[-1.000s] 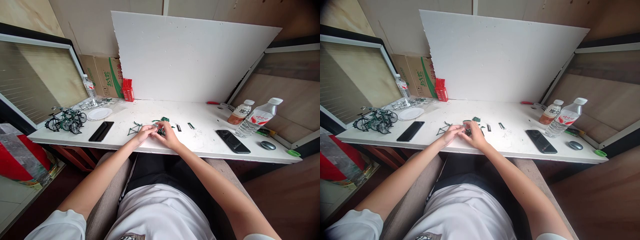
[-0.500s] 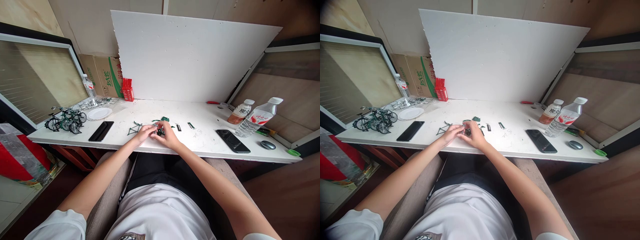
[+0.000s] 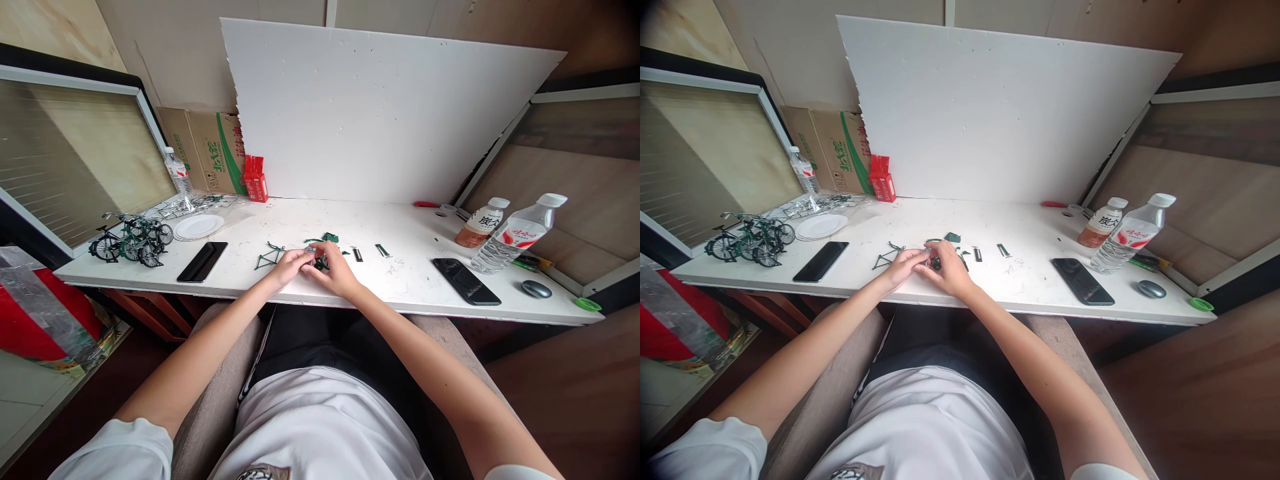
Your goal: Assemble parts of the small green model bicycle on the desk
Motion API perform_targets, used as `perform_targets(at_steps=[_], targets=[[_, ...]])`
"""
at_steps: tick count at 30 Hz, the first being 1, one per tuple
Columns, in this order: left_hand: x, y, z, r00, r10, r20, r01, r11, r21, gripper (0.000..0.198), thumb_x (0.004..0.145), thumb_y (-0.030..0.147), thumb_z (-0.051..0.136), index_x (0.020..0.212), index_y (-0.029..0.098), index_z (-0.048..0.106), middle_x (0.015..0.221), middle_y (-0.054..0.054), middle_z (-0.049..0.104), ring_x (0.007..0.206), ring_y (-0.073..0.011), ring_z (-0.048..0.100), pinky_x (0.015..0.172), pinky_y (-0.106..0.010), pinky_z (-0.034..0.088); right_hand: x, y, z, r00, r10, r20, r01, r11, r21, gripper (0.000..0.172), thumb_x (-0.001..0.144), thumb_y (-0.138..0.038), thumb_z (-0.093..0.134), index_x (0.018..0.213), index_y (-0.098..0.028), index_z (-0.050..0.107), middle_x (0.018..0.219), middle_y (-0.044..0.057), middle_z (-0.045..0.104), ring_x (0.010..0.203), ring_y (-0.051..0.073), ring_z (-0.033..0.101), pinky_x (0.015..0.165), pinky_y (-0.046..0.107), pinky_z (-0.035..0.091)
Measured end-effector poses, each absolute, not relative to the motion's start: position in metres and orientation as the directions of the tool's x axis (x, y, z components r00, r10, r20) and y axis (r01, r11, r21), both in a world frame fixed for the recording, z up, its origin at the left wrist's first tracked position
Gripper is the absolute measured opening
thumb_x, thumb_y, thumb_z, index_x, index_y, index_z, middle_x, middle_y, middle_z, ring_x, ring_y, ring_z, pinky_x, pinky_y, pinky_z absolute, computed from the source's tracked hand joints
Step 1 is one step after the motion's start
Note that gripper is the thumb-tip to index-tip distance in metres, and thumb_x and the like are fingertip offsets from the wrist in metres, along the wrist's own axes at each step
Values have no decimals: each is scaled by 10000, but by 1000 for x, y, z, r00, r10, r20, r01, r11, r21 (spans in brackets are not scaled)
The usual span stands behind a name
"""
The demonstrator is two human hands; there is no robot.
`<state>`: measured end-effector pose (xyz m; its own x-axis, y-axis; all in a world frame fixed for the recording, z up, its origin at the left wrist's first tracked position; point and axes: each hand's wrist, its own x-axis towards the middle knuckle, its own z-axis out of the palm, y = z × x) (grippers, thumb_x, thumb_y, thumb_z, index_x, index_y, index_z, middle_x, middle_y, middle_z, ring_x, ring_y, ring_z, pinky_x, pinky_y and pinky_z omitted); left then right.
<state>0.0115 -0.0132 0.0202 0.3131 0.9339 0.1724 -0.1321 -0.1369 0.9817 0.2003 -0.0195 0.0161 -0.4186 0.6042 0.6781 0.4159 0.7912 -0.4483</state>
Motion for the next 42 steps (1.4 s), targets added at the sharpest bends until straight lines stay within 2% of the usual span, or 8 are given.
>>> perform_targets(at_steps=[10,17,29,42], targets=[[12,-13,19,314,931,184,-92,-163,982,467,838,605,782,752,158,682,733,-26,599,716,-162,506,679,-289,382,199,-20,17,-421,584,694,410,805,-429,459,1039,-579,671,1359,-267,568,1123,106,666,1067,307,624,950,506,550],[13,-13,19,311,933,181,-76,-165,983,493,799,633,810,774,157,688,705,-7,558,695,-158,492,655,-284,394,198,-20,17,-427,589,686,420,801,-426,447,1046,-595,647,1350,-274,577,1107,104,670,1051,311,624,943,516,553],[12,-13,19,315,929,193,-53,-185,981,430,833,573,810,786,160,701,753,-32,627,746,-181,564,692,-293,457,198,-22,19,-440,591,676,429,800,-419,430,1054,-603,623,1333,-277,589,1104,107,674,1053,317,626,956,526,552],[14,-14,18,320,930,181,-40,-177,983,419,852,539,798,745,159,656,746,-35,621,719,-174,555,664,-294,434,198,-22,19,-466,595,655,429,799,-421,411,1071,-584,594,1324,-261,608,1110,113,675,1056,313,635,951,508,559]])
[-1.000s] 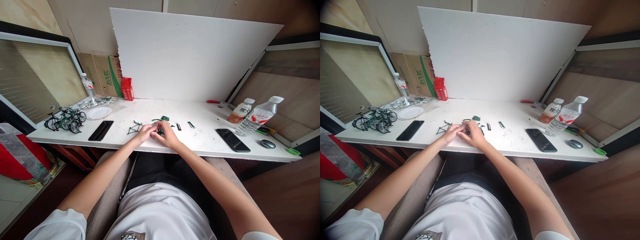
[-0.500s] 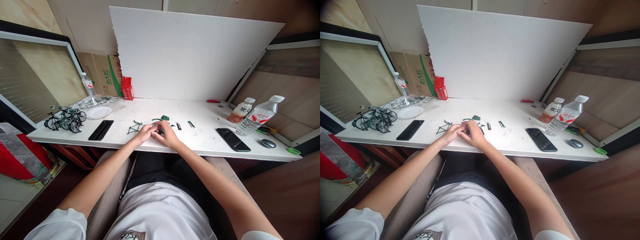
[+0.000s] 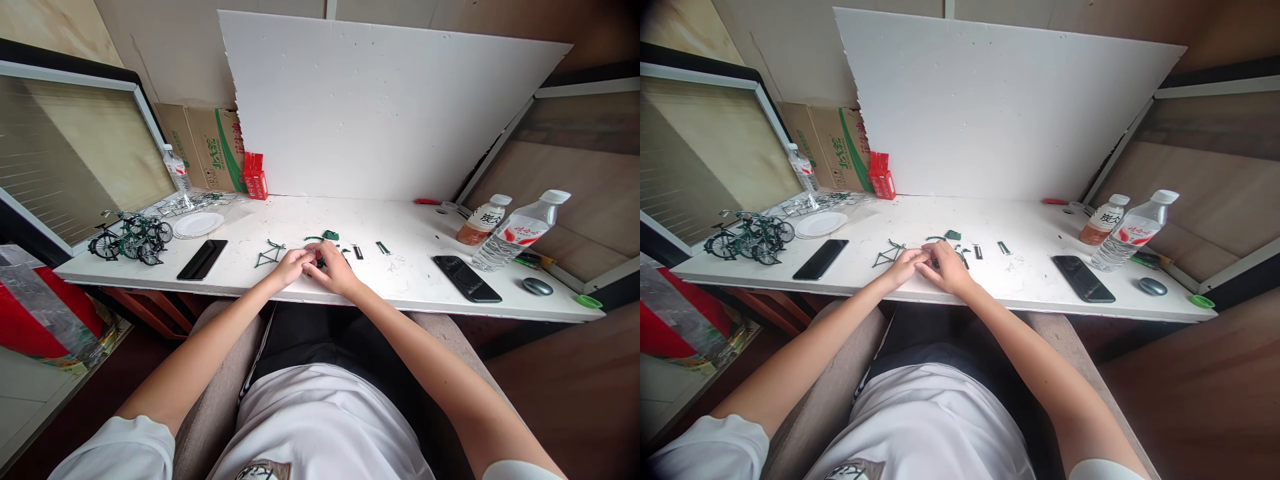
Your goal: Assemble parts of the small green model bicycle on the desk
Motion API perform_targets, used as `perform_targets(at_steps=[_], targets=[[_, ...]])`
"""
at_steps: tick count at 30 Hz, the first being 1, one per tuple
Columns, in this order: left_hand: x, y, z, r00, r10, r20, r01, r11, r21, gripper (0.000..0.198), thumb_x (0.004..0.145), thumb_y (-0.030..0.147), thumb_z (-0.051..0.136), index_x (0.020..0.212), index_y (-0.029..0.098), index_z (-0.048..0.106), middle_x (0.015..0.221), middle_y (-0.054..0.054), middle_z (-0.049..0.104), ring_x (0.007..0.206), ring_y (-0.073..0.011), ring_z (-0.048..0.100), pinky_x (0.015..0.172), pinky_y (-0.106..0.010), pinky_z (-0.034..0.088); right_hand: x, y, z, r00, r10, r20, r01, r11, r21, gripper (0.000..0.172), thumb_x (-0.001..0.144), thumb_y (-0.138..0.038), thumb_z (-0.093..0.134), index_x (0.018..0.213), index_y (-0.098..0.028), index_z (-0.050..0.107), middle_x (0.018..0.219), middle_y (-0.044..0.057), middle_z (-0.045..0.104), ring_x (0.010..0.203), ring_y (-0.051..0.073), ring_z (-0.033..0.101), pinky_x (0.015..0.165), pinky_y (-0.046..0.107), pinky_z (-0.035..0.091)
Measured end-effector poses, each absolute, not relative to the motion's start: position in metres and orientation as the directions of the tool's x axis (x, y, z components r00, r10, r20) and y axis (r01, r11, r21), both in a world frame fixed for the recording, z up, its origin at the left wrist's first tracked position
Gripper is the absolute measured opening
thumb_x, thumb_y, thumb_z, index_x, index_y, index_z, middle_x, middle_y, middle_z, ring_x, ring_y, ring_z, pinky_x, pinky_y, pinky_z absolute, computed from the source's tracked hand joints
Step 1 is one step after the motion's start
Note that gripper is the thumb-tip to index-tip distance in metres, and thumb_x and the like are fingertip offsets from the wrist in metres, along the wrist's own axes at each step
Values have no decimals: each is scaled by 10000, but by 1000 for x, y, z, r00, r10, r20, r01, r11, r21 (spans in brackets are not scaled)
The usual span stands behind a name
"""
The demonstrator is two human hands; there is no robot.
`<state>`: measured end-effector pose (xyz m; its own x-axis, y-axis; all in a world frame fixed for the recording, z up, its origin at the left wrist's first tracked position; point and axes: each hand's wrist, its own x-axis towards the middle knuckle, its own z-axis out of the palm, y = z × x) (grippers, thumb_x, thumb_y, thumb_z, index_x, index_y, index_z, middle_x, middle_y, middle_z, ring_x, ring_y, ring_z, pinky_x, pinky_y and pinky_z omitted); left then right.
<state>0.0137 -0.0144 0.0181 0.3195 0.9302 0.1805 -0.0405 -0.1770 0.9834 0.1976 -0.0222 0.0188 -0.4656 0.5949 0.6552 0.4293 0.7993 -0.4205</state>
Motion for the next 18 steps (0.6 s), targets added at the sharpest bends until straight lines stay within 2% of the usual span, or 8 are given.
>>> perform_targets(at_steps=[18], targets=[[12,-14,16,332,920,210,13,-227,974,422,889,556,749,750,170,648,747,-37,622,723,-187,558,675,-308,453,197,-24,21,-482,592,646,429,802,-415,402,1082,-567,572,1315,-242,614,1104,116,678,1032,303,644,940,487,554]])
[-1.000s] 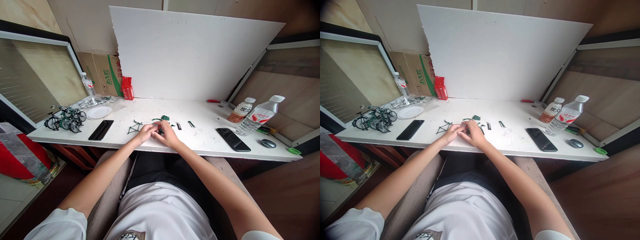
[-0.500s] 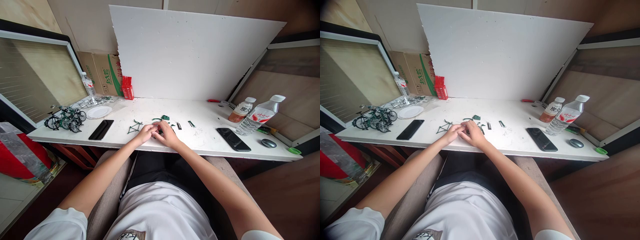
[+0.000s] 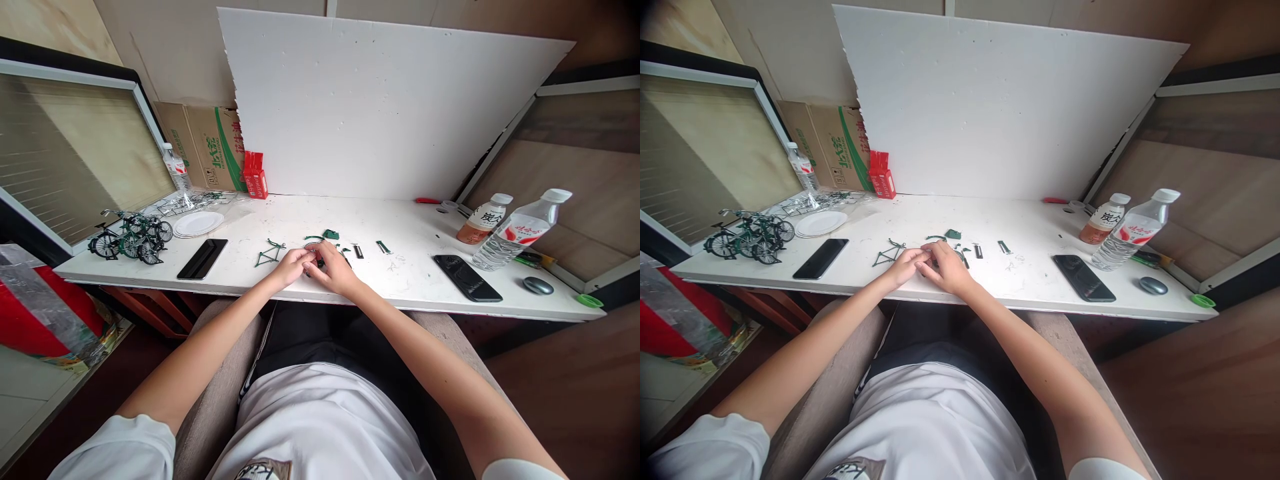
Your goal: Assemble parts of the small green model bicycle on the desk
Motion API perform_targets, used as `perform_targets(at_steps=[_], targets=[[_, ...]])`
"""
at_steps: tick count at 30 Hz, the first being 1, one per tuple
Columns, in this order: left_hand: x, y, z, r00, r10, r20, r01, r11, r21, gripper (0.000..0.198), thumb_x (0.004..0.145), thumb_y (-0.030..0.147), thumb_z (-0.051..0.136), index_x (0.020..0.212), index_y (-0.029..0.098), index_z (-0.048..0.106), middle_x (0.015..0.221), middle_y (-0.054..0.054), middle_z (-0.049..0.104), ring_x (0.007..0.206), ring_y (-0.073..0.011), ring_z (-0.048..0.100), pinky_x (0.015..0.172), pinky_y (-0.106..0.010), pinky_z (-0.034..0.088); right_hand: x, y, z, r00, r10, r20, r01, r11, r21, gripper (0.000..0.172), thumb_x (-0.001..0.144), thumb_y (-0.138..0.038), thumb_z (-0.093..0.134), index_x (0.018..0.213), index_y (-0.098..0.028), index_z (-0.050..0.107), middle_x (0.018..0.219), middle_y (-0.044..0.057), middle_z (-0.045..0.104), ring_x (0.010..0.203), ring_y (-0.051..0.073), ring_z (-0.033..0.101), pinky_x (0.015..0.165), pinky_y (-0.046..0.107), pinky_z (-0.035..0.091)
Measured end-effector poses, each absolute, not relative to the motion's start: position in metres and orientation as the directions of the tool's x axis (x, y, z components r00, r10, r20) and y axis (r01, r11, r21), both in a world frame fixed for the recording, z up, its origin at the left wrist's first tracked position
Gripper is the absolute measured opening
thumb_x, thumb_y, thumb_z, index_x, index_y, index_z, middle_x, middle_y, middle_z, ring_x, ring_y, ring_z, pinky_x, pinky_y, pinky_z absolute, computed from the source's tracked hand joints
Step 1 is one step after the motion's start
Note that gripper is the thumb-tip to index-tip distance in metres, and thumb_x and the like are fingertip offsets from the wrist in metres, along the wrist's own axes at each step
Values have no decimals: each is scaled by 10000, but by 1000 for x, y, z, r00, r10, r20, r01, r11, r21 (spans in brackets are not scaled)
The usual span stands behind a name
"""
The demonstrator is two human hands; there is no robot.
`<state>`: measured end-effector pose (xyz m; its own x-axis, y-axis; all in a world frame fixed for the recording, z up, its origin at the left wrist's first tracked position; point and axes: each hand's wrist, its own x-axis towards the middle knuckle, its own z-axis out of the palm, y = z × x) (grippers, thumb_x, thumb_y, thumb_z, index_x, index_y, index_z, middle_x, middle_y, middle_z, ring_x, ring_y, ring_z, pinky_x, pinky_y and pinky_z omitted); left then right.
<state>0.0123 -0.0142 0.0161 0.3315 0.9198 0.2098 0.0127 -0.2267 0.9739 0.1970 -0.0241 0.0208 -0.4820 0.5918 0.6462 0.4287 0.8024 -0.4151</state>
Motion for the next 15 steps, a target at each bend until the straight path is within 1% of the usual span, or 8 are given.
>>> perform_targets(at_steps=[7,15], targets=[[12,-15,16,336,920,202,38,-228,973,444,904,581,718,767,166,639,746,-38,618,721,-185,569,654,-295,464,197,-24,20,-490,596,637,423,801,-424,419,1087,-576,550,1302,-220,609,1107,124,673,1022,297,638,921,470,549],[11,-16,17,339,919,199,81,-239,968,421,932,561,674,801,162,650,778,-51,641,749,-193,591,660,-292,485,197,-24,20,-499,601,624,417,798,-435,409,1089,-546,560,1320,-212,606,1126,126,671,1029,291,640,917,457,545]])
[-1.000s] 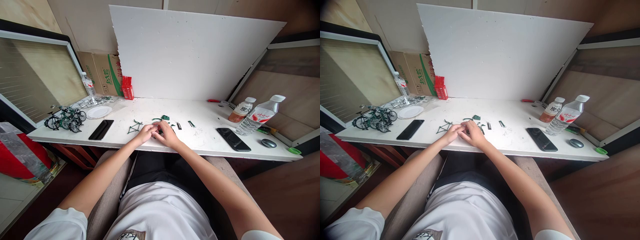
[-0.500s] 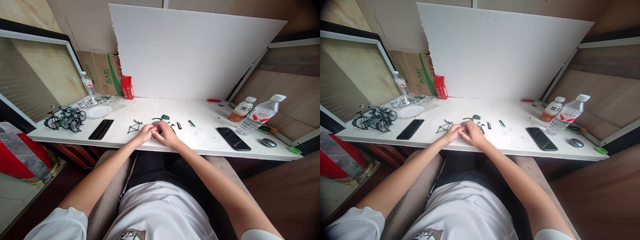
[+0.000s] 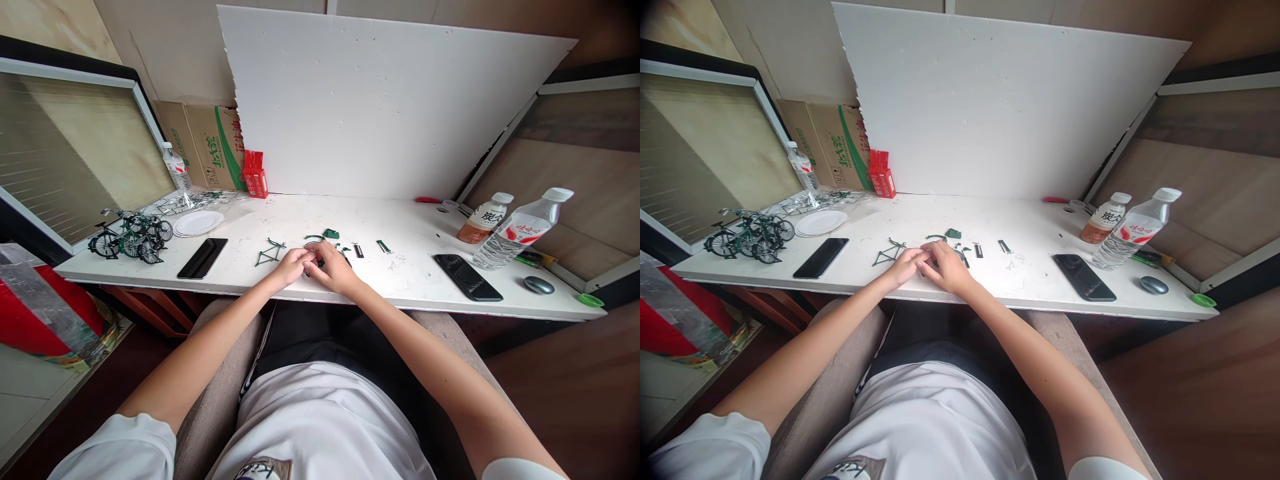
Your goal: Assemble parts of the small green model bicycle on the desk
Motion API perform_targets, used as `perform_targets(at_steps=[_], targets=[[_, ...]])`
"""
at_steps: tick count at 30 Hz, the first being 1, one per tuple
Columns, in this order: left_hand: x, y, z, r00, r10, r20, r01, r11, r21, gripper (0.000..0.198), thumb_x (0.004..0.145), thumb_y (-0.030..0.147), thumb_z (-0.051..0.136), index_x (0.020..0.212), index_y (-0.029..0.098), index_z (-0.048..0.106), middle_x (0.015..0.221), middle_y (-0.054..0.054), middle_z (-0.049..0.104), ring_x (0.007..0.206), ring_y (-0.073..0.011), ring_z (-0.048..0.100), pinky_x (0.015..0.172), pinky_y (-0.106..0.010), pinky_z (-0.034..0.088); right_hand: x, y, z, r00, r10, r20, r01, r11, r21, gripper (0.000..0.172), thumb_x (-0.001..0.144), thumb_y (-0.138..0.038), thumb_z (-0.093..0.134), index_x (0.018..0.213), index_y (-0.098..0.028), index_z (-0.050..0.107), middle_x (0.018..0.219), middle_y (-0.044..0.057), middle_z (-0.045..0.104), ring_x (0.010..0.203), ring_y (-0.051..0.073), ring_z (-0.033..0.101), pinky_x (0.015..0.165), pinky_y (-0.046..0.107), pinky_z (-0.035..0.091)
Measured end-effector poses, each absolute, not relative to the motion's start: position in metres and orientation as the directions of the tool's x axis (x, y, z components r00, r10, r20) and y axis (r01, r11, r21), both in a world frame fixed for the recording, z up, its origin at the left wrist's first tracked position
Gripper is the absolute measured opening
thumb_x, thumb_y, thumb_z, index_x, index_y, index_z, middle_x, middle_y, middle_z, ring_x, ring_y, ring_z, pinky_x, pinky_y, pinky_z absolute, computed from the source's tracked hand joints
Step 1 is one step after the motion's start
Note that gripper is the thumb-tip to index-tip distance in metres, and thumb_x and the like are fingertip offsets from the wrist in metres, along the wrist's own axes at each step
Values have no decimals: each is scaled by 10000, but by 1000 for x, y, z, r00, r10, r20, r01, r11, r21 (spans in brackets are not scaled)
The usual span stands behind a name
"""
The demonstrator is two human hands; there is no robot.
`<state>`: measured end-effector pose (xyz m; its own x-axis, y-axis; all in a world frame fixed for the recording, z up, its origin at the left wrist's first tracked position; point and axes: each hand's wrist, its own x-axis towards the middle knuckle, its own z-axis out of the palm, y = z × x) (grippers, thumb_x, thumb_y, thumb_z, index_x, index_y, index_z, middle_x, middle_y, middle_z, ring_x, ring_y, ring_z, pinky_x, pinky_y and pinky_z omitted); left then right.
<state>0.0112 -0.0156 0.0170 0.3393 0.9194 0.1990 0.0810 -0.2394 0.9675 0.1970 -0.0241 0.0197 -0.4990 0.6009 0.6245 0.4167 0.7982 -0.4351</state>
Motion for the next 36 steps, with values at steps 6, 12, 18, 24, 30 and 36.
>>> perform_targets(at_steps=[6,12,18,24,30,36], targets=[[11,-14,16,336,919,204,103,-252,962,417,936,556,645,809,159,645,785,-57,647,757,-197,591,659,-295,490,197,-24,20,-502,602,621,415,797,-439,403,1090,-539,559,1319,-211,608,1130,126,674,1036,291,642,928,457,547],[11,-14,16,342,917,205,112,-257,960,423,936,565,641,826,157,660,809,-69,675,780,-210,623,662,-299,506,198,-23,19,-505,608,613,418,793,-442,414,1090,-552,551,1324,-215,605,1135,130,680,1048,299,647,934,466,551],[12,-16,18,332,922,199,113,-248,962,420,929,561,649,809,159,651,789,-62,662,754,-202,615,630,-288,490,198,-22,18,-504,603,619,413,797,-441,403,1091,-535,559,1333,-215,600,1150,127,678,1044,292,648,935,457,550],[12,-17,19,333,922,197,103,-243,964,409,934,547,646,794,162,640,759,-52,634,727,-193,595,614,-285,479,198,-23,18,-504,606,615,417,795,-441,421,1091,-548,551,1341,-213,605,1138,128,680,1048,297,650,940,463,552],[12,-18,21,331,923,195,107,-242,964,388,945,519,642,784,166,632,745,-47,628,716,-189,588,608,-279,466,198,-23,18,-507,617,602,415,787,-457,434,1091,-560,544,1358,-222,597,1170,132,685,1055,299,661,942,467,561],[12,-17,19,333,917,220,121,-273,954,381,950,515,621,803,165,649,761,-51,634,737,-199,589,640,-291,475,198,-22,17,-507,624,595,419,781,-463,435,1087,-557,548,1357,-220,596,1182,131,693,1052,297,667,944,464,563]])
